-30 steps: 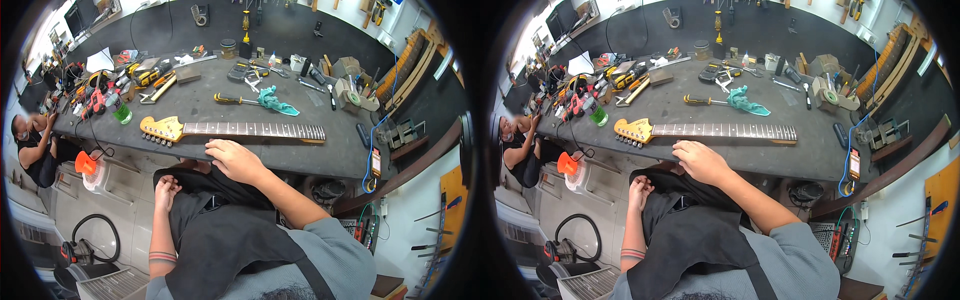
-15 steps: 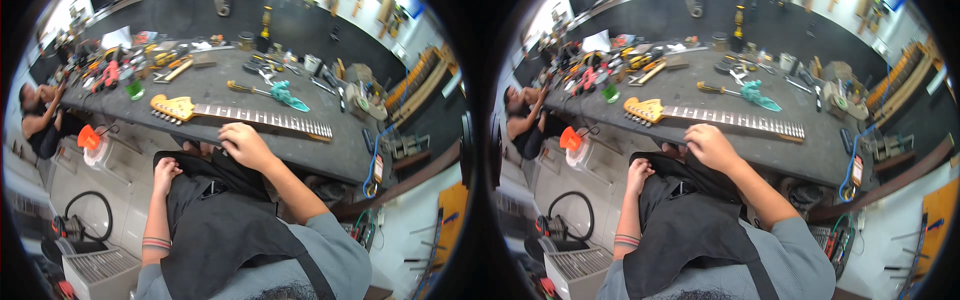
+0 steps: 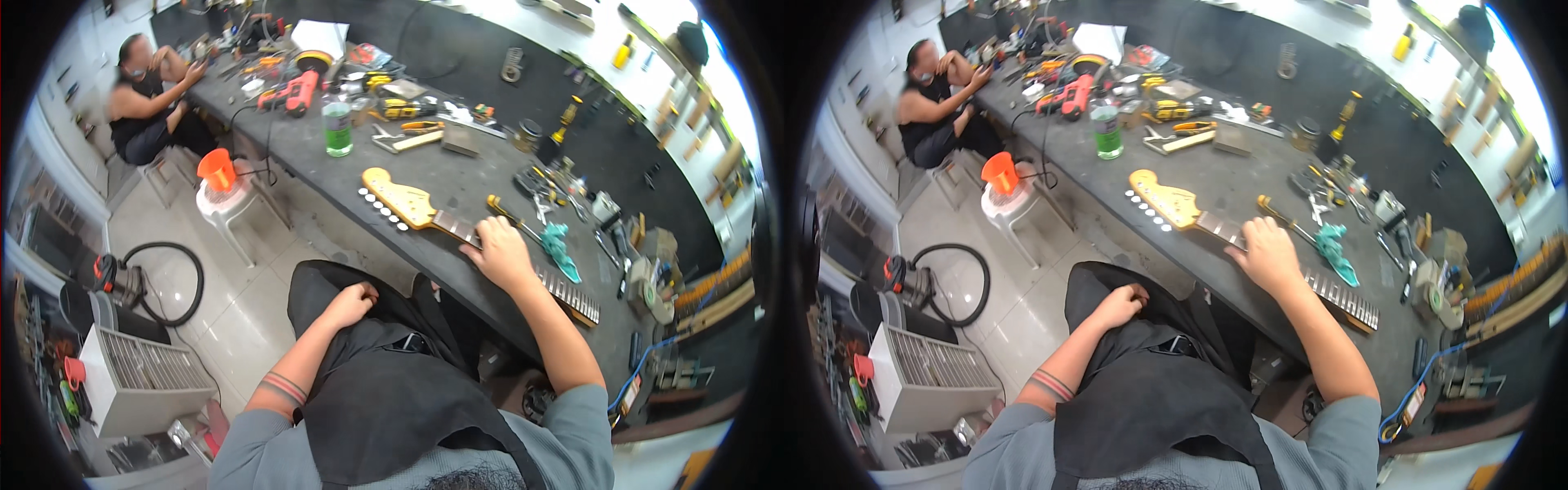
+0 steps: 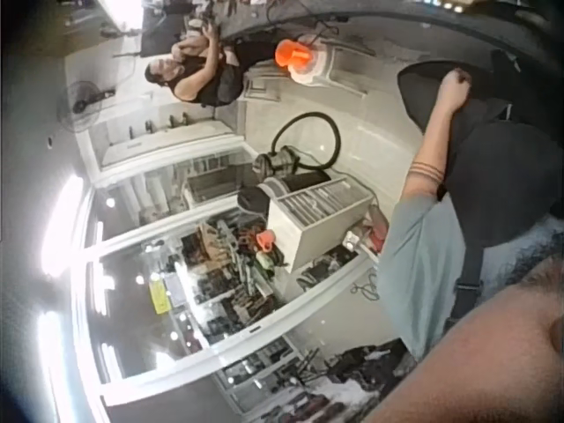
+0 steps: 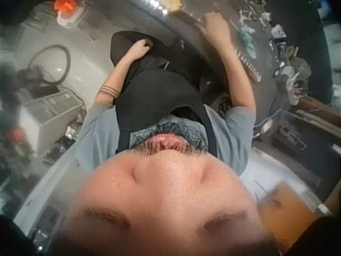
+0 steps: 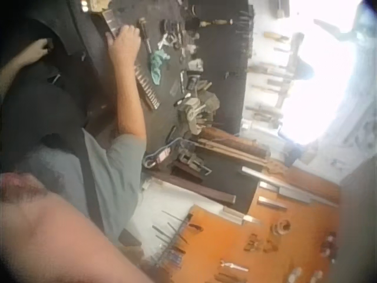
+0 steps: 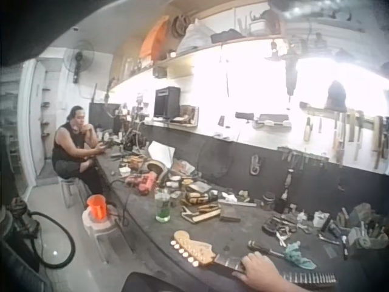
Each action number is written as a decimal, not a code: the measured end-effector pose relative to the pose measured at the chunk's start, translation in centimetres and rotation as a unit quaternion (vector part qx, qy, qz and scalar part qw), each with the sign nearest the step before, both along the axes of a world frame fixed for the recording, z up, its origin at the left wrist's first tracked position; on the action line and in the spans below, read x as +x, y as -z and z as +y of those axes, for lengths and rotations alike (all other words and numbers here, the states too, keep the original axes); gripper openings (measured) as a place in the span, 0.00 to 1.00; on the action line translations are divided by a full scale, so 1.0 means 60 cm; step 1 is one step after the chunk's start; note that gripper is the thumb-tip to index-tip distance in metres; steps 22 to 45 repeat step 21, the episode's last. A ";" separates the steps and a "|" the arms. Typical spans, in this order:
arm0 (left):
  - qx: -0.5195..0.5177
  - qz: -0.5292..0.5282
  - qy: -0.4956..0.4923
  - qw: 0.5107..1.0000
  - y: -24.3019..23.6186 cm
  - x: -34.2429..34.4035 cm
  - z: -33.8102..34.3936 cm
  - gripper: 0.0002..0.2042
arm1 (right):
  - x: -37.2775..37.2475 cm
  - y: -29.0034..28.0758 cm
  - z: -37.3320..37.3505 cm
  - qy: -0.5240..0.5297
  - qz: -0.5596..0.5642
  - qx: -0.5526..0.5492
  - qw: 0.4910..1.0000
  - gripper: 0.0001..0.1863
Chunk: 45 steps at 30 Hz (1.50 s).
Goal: The person uses a screwdriver to tighten the tuning pegs on the headstock of a guitar neck. They systematically adjust each peg, then inspect the neck and tuning mechanism by hand.
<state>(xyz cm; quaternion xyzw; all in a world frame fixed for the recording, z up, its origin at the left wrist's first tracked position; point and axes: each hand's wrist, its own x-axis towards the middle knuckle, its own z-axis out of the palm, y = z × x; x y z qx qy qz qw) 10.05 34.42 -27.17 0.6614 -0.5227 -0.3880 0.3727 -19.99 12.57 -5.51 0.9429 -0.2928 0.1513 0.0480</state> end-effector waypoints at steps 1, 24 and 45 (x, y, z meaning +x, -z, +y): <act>0.024 -0.066 0.013 0.997 -0.004 -0.005 0.000 0.14 | -0.008 0.006 -0.014 -0.012 -0.014 -0.013 1.000 0.25; 0.147 0.293 -0.250 0.911 0.093 0.218 -0.009 0.13 | 0.336 -0.079 -0.005 -0.302 -0.072 0.281 0.908 0.23; 0.147 0.293 -0.250 0.911 0.093 0.218 -0.009 0.13 | 0.336 -0.079 -0.005 -0.302 -0.072 0.281 0.908 0.23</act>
